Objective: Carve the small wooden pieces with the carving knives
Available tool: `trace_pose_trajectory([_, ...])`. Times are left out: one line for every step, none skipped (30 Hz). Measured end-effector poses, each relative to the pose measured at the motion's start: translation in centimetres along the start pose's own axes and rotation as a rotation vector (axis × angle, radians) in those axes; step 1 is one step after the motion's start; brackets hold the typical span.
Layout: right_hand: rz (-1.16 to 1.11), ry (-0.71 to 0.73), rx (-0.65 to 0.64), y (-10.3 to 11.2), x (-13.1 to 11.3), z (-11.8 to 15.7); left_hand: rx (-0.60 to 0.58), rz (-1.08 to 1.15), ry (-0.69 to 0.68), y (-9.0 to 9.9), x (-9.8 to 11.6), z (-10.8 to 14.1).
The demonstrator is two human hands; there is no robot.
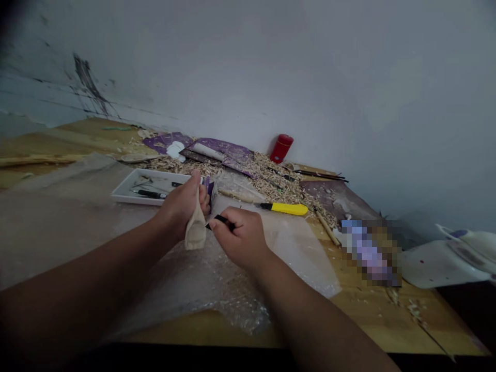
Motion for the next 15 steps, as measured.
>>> trace_pose_trajectory([-0.009,-0.011,0.001,0.0,0.12,0.01,0.014,0.005,0.006,0.04,0.03,0.06])
trace_pose_trajectory([-0.013,-0.017,0.001,0.0,0.2,0.03,0.022,0.009,0.01,0.04,0.06,0.14])
trace_pose_trajectory([-0.012,-0.019,0.0,-0.01,0.23,0.04,0.026,0.012,0.014,0.02,0.08,0.22])
trace_pose_trajectory([-0.01,-0.018,-0.004,-0.04,0.23,0.05,0.03,0.014,0.018,0.01,0.1,0.29])
trace_pose_trajectory([-0.008,-0.018,-0.005,-0.05,0.22,0.06,0.033,0.017,0.022,0.01,0.1,0.36])
trace_pose_trajectory([-0.008,-0.021,-0.004,-0.05,0.23,0.06,0.037,0.018,0.026,0.01,0.1,0.41])
trace_pose_trajectory([-0.01,-0.028,0.0,-0.03,0.25,0.05,0.04,0.019,0.03,0.02,0.08,0.46])
trace_pose_trajectory([-0.015,-0.037,0.004,-0.02,0.29,0.05,0.041,0.018,0.036,0.02,0.05,0.51])
trace_pose_trajectory([-0.023,-0.048,0.006,-0.02,0.35,0.06,0.042,0.016,0.041,0.02,0.02,0.55])
trace_pose_trajectory([-0.032,-0.059,0.01,-0.03,0.42,0.06,0.044,0.014,0.045,0.02,-0.01,0.59])
trace_pose_trajectory([-0.042,-0.07,0.012,-0.05,0.49,0.07,0.045,0.014,0.048,0.0,-0.03,0.64])
trace_pose_trajectory([-0.051,-0.081,0.011,-0.1,0.58,0.08,0.045,0.014,0.049,-0.02,-0.04,0.69])
trace_pose_trajectory([-0.061,-0.094,0.009,-0.17,0.67,0.08,0.043,0.014,0.051,-0.06,-0.05,0.75])
trace_pose_trajectory([-0.075,-0.108,0.005,-0.25,0.78,0.09,0.042,0.014,0.054,-0.11,-0.06,0.82])
trace_pose_trajectory([-0.092,-0.121,0.0,-0.33,0.87,0.11,0.04,0.014,0.059,-0.17,-0.08,0.88])
Point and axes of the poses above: each hand's wrist, its own z-axis away from the middle knuckle, its own y-axis out of the back of the hand, x = y × z, the point moved 7 cm from there along -z, towards the middle knuckle, and after that the axes turned 13 degrees about x, right-handed, at the moved point
